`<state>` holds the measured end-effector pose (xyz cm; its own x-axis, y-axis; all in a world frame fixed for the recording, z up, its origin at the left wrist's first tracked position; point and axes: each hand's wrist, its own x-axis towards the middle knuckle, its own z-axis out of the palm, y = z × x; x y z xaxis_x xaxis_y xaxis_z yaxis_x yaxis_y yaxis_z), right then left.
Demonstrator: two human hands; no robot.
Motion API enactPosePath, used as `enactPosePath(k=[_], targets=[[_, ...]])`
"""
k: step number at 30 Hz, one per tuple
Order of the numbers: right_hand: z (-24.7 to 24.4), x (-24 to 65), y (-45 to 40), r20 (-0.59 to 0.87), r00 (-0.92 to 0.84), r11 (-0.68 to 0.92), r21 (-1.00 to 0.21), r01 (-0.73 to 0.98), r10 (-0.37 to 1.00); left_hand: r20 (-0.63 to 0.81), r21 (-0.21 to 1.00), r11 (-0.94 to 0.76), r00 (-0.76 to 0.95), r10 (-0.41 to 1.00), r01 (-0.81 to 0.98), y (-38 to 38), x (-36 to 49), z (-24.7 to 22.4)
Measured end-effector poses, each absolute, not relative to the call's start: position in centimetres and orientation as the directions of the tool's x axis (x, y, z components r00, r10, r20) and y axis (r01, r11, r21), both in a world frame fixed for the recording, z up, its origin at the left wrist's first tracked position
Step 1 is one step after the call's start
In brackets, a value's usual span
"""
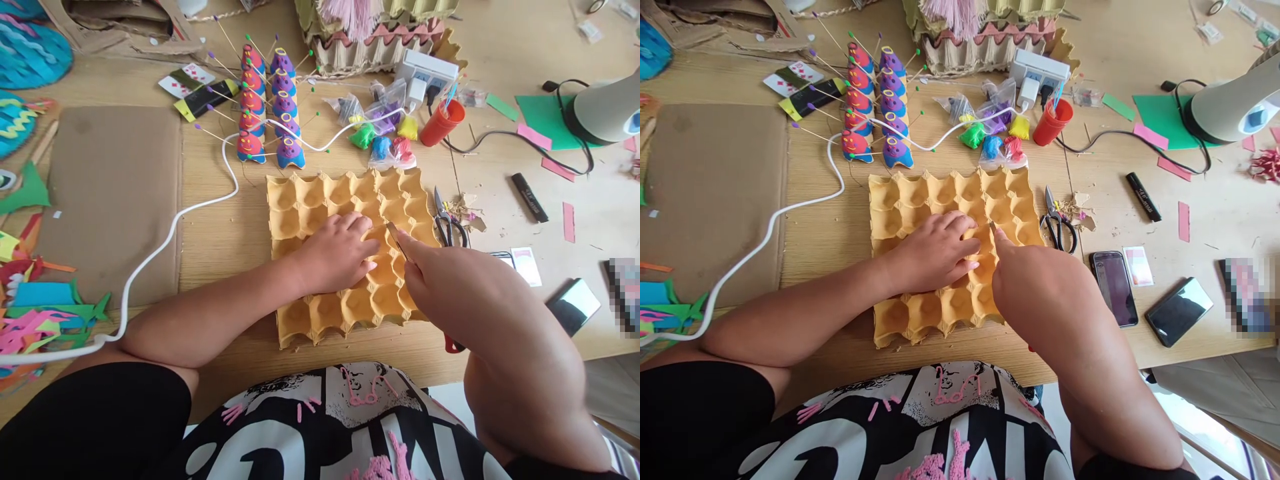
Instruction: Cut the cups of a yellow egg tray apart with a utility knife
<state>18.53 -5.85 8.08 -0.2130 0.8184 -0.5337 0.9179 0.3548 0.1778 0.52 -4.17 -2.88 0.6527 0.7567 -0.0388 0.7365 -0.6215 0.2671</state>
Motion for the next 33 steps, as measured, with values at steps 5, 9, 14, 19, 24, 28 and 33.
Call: enactPosePath(k=[5, 9, 14, 19, 24, 28, 33], targets=[[7.96, 18.52, -5.89, -0.513, -0.213, 0.353, 0.192, 0.915, 0.831, -0.040, 0.262, -0.621, 0.651, 0.758, 0.739, -4.17, 0.55, -2.83], [8.05, 18.52, -6.05, -0.525, -0.180, 0.327, 0.202, 0.923, 0.832, -0.043, 0.271, -0.618, 0.650, 0.758, 0.738, -4.16, 0.57, -2.90], [7.71, 18.63, -6.27, -0.498, -0.211, 0.336, 0.176, 0.925, 0.841, -0.035, 0.273, -0.620, 0.652, 0.758, 0.736, -4.15, 0.54, -3.02], [7.77, 18.32, -6.06, -0.506, -0.193, 0.333, 0.201, 0.921, 0.841, -0.034, 0.271, -0.621, 0.652, 0.758, 0.736, -4.13, 0.57, -3.09], [8.16, 18.03, -5.91, -0.522, -0.183, 0.332, 0.207, 0.920, 0.833, -0.044, 0.278, -0.613, 0.647, 0.761, 0.740, -4.08, 0.62, -2.94], [8.06, 18.00, -5.98, -0.524, -0.170, 0.318, 0.206, 0.926, 0.835, -0.045, 0.279, -0.617, 0.652, 0.757, 0.736, -4.11, 0.57, -2.88], [8.01, 18.20, -6.26, -0.502, -0.197, 0.334, 0.198, 0.922, 0.842, -0.022, 0.261, -0.629, 0.656, 0.755, 0.732, -4.18, 0.50, -3.03]])
